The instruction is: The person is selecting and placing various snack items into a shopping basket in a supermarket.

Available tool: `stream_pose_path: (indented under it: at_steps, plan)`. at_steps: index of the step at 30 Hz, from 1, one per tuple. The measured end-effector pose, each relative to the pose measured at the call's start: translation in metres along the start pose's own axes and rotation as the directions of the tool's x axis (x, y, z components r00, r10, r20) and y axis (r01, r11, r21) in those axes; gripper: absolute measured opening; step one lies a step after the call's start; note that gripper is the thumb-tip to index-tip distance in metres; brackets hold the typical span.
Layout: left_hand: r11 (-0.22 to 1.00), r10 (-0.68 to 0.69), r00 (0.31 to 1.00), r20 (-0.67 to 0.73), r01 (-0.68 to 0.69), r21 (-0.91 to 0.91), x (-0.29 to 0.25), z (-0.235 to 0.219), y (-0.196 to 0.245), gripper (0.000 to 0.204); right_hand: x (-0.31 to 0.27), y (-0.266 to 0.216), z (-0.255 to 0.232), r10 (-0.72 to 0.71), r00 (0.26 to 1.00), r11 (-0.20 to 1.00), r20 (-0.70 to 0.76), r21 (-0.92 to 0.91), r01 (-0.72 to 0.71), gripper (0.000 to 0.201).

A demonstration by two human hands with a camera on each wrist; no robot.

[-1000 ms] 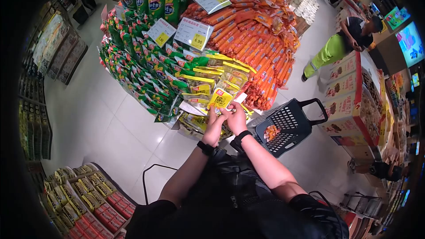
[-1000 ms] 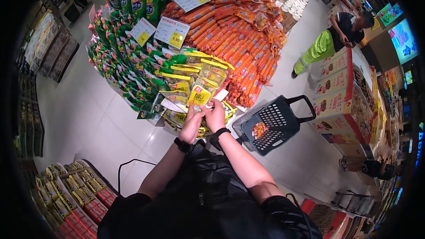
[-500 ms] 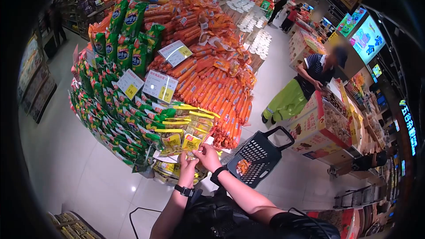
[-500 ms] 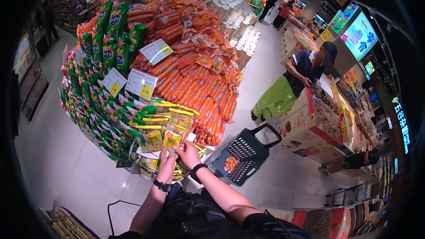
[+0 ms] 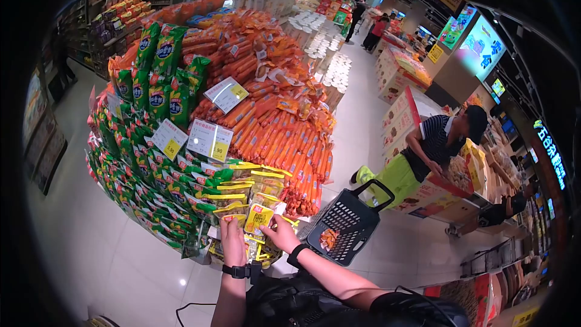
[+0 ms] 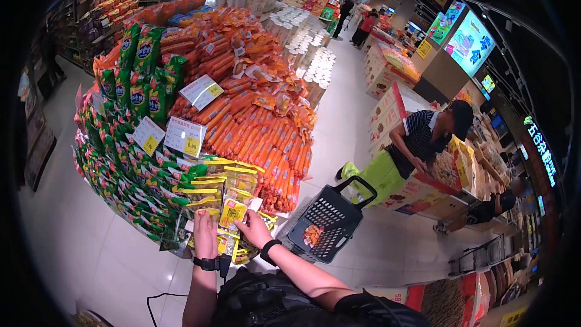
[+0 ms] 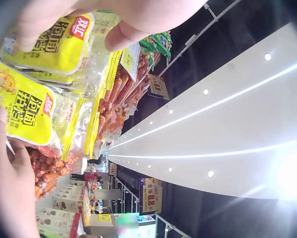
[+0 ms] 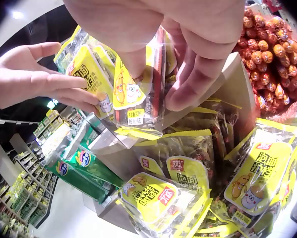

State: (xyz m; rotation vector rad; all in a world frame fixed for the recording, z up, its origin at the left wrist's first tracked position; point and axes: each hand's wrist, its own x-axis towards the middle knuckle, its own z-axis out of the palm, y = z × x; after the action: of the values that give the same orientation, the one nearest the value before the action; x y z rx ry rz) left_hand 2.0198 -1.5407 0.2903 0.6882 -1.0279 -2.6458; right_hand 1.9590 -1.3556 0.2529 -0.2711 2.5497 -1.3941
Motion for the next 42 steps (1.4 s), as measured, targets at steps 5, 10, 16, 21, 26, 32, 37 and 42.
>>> stream_pose_path:
  at_steps: [5, 10, 16, 21, 26, 32, 37, 42]
  plan:
    - [0.956, -0.029, 0.999, 0.044, 0.015, 0.293, 0.042, 0.009, 0.011, 0.059, -0.008, -0.025, 0.002, -0.054, 0.998, 0.998, -0.031, -0.046, 0.052, 0.052]
    - [0.949, 0.016, 1.0, 0.008, -0.018, 0.314, 0.057, 0.021, 0.003, 0.085, -0.006, -0.033, -0.005, 0.009, 0.998, 0.986, 0.055, -0.17, 0.0, 0.059]
    - [0.976, -0.064, 0.998, -0.02, 0.067, 0.208, 0.011, 0.003, 0.02, 0.081, -0.009, -0.003, -0.001, 0.074, 0.988, 0.973, 0.135, -0.229, -0.042, 0.062]
    - [0.997, 0.034, 0.999, -0.031, -0.031, 0.074, -0.03, 0.018, 0.038, 0.08, -0.018, 0.002, -0.004, 0.078, 0.977, 0.995, 0.2, -0.083, -0.062, 0.058]
    - [0.983, 0.142, 0.985, 0.096, -0.152, 0.104, -0.044, 0.02, 0.043, 0.077, -0.02, 0.008, -0.008, 0.025, 0.977, 1.0, 0.212, 0.006, -0.026, 0.034]
    - [0.945, 0.138, 0.99, 0.022, -0.138, 0.297, -0.034, -0.006, 0.019, 0.08, -0.008, 0.029, 0.005, -0.089, 0.987, 0.99, 0.135, 0.121, 0.073, 0.02]
    - [0.795, 0.246, 0.969, 0.008, -0.206, 0.571, -0.036, -0.018, 0.014, 0.073, -0.014, 0.025, 0.001, -0.012, 0.988, 0.984, 0.151, 0.177, -0.015, 0.035]
    - [0.8, 0.341, 0.94, 0.025, -0.304, 0.517, -0.056, -0.004, 0.017, 0.063, -0.025, 0.049, -0.009, 0.085, 0.967, 0.932, 0.24, 0.324, -0.162, 0.035]
